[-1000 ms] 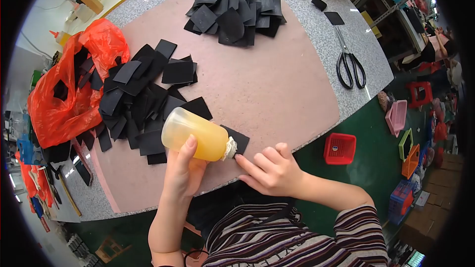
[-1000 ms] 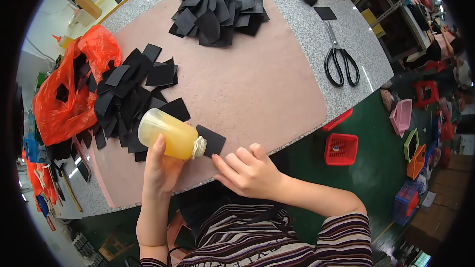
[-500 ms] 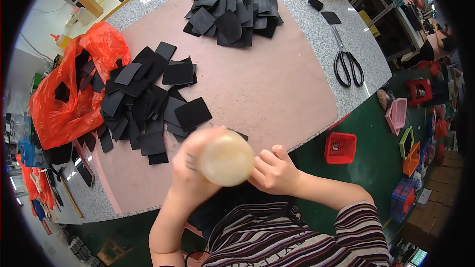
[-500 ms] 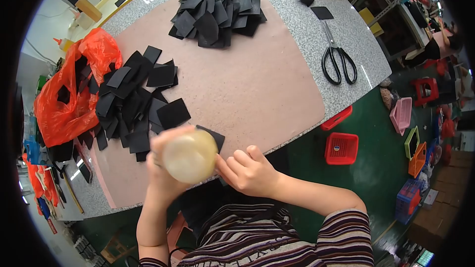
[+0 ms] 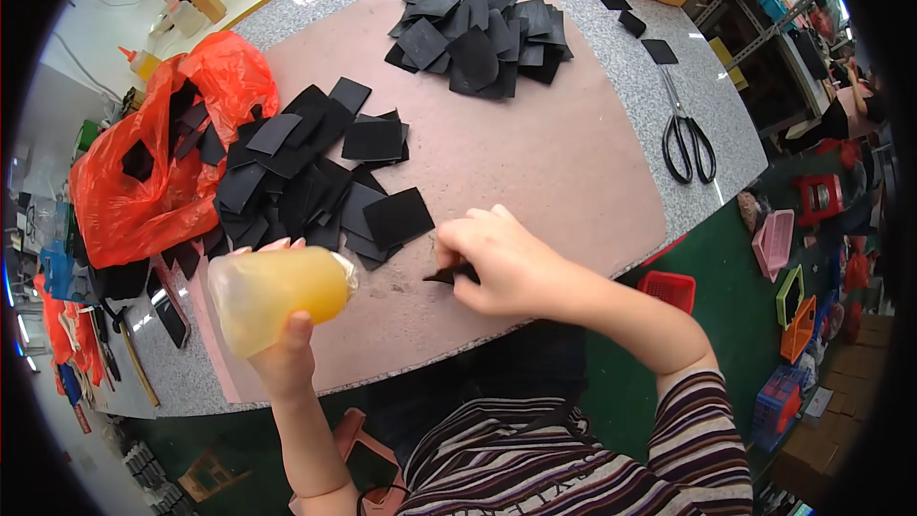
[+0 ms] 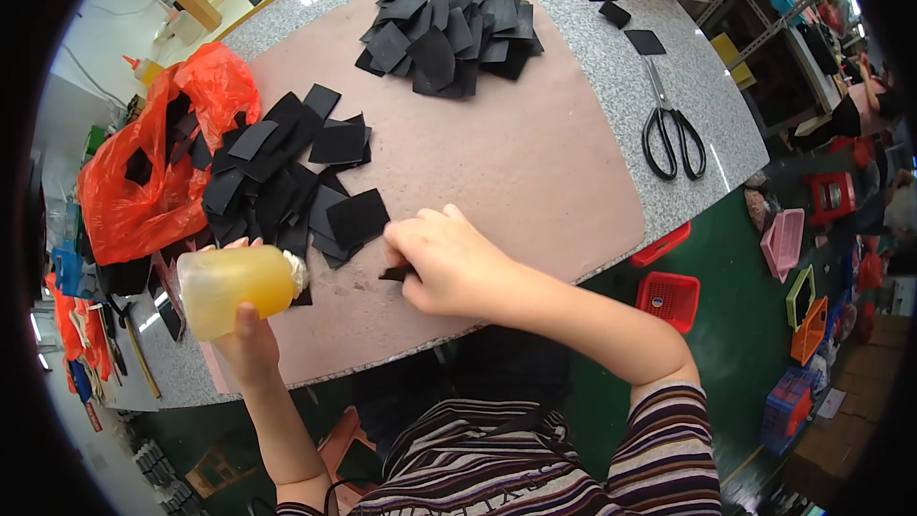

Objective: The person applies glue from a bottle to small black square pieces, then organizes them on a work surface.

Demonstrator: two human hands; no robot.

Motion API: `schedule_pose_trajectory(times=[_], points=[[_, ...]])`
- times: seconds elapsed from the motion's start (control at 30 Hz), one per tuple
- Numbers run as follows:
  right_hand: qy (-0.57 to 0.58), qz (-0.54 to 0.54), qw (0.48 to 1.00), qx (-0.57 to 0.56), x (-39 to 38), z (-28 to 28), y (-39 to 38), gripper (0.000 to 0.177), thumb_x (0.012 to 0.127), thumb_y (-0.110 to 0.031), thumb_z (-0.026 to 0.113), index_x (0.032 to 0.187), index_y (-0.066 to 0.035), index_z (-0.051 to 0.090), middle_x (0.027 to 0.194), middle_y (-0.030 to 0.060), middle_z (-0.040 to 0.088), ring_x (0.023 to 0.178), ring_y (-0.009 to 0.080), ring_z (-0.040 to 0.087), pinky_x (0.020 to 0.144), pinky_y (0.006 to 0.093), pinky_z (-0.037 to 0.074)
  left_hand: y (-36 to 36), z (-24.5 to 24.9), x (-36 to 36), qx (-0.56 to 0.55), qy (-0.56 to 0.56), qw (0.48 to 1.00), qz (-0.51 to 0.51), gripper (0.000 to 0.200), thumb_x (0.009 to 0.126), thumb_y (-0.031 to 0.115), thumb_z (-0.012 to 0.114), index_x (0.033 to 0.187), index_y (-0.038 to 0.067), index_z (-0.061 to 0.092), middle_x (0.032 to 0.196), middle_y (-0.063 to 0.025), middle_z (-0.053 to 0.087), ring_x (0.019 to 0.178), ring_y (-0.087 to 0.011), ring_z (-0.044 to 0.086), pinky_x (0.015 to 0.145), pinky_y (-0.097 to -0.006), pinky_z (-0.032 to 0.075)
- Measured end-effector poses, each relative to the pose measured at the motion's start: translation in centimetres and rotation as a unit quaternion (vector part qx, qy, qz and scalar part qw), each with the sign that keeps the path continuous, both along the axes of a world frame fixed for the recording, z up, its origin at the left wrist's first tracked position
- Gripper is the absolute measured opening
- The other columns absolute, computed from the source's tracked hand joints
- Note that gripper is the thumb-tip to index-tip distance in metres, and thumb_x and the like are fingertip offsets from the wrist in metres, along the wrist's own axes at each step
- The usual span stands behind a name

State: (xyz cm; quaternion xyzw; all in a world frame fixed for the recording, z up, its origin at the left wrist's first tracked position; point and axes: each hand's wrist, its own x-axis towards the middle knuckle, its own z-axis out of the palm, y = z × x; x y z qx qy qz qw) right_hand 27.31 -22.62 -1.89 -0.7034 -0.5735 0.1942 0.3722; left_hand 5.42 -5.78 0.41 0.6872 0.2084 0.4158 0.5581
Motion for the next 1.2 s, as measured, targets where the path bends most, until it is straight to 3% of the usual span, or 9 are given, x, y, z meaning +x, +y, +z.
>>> schedule_pose_trajectory(times=[0.1, 0.17, 0.23, 0.37, 0.53, 0.67, 0.83, 1.0, 1.2], points=[[0.131, -0.043, 0.989, 0.045, 5.2, 3.7, 3.4, 0.031, 0.073, -0.007, 0.067, 0.104, -0.007, 0.063, 0.093, 0.0121, 0.066, 0.077, 0.0273, 0.062, 0.064, 0.0347, 0.048, 0.2, -0.4, -1.5, -0.055, -0.012, 0.998, 0.017, 0.088, 0.082, 0.04, 0.082, 0.144, -0.001, 0.036, 0.129, -0.0238, 0.057, 0.121, -0.0366, 0.06, 0.106, -0.0484, 0.047], [0.019, -0.167, 0.981, 0.098, 10.3, 3.4, 6.3, 0.042, 0.073, -0.008, 0.072, 0.114, -0.011, 0.063, 0.101, 0.0095, 0.066, 0.092, 0.0268, 0.063, 0.075, 0.0378, 0.047, 0.1, -0.5, -1.5, -0.099, -0.013, 0.994, 0.032, 0.088, 0.081, 0.04, 0.082, 0.145, 0.0, 0.035, 0.13, -0.0232, 0.057, 0.122, -0.0372, 0.059, 0.107, -0.0487, 0.045], [-0.36, -0.262, 0.885, 0.136, 10.5, 3.8, 7.9, 0.054, 0.074, -0.013, 0.078, 0.125, -0.016, 0.061, 0.113, 0.0075, 0.064, 0.11, 0.0267, 0.057, 0.087, 0.0425, 0.042, -0.2, -0.5, -1.2, -0.146, -0.039, 0.989, 0.008, 0.079, 0.087, 0.038, 0.077, 0.144, 0.002, 0.038, 0.131, -0.0216, 0.057, 0.124, -0.0349, 0.058, 0.108, -0.0493, 0.045], [-0.171, 0.003, 0.985, -0.034, 4.5, 1.4, 6.7, 0.039, 0.073, -0.025, 0.078, 0.108, -0.013, 0.065, 0.119, 0.0114, 0.054, 0.119, 0.0311, 0.047, 0.097, 0.0507, 0.034, 0.7, -1.7, 1.5, -0.336, -0.118, 0.934, -0.02, 0.052, 0.1, 0.039, 0.062, 0.139, 0.007, 0.048, 0.133, -0.0137, 0.059, 0.127, -0.0277, 0.055, 0.113, -0.0605, 0.039], [0.078, -0.008, 0.997, 0.0, 2.8, -0.4, 3.7, 0.024, 0.073, -0.011, 0.075, 0.093, -0.008, 0.062, 0.091, 0.0114, 0.059, 0.091, 0.0286, 0.059, 0.083, 0.0379, 0.045, 3.1, -3.8, 4.0, -0.423, -0.144, 0.892, -0.071, 0.037, 0.1, 0.037, 0.061, 0.127, 0.012, 0.059, 0.127, -0.0047, 0.064, 0.123, -0.0232, 0.058, 0.112, -0.0652, 0.039], [-0.368, 0.038, 0.922, 0.112, -2.2, 0.7, -2.6, 0.022, 0.073, -0.015, 0.066, 0.091, -0.003, 0.063, 0.089, 0.0072, 0.061, 0.087, 0.0241, 0.062, 0.078, 0.0359, 0.045, 0.8, -1.6, 3.2, -0.467, -0.141, 0.861, -0.143, 0.047, 0.1, 0.043, 0.06, 0.132, 0.009, 0.055, 0.13, -0.0103, 0.061, 0.124, -0.0258, 0.058, 0.112, -0.0674, 0.038], [-0.298, 0.002, 0.954, 0.038, -3.6, -0.1, -5.5, 0.037, 0.074, -0.025, 0.069, 0.104, -0.004, 0.068, 0.105, 0.0089, 0.06, 0.105, 0.0228, 0.056, 0.088, 0.0401, 0.038, -4.3, -2.7, 3.9, -0.531, -0.027, 0.825, -0.193, 0.051, 0.101, 0.042, 0.058, 0.137, 0.006, 0.05, 0.135, -0.0134, 0.057, 0.124, -0.0281, 0.057, 0.111, -0.0642, 0.039], [-0.314, -0.051, 0.947, 0.035, -5.4, -1.5, -8.8, 0.05, 0.076, -0.038, 0.074, 0.118, -0.011, 0.07, 0.108, 0.0064, 0.058, 0.099, 0.0218, 0.053, 0.086, 0.0415, 0.032, -5.6, -2.2, 5.0, -0.408, 0.055, 0.897, -0.158, 0.051, 0.096, 0.026, 0.066, 0.138, 0.003, 0.049, 0.134, -0.0139, 0.058, 0.119, -0.0269, 0.06, 0.099, -0.0457, 0.049], [-0.332, -0.053, 0.94, 0.055, -5.7, -2.9, -9.1, 0.035, 0.082, -0.031, 0.071, 0.11, -0.01, 0.072, 0.081, -0.0021, 0.046, 0.079, 0.0144, 0.048, 0.08, 0.0379, 0.028, -7.7, -1.1, 6.2, 0.18, 0.164, 0.946, -0.216, 0.064, 0.069, 0.004, 0.086, 0.125, 0.0, 0.056, 0.119, -0.0169, 0.064, 0.106, -0.0339, 0.065, 0.091, -0.0381, 0.053]])
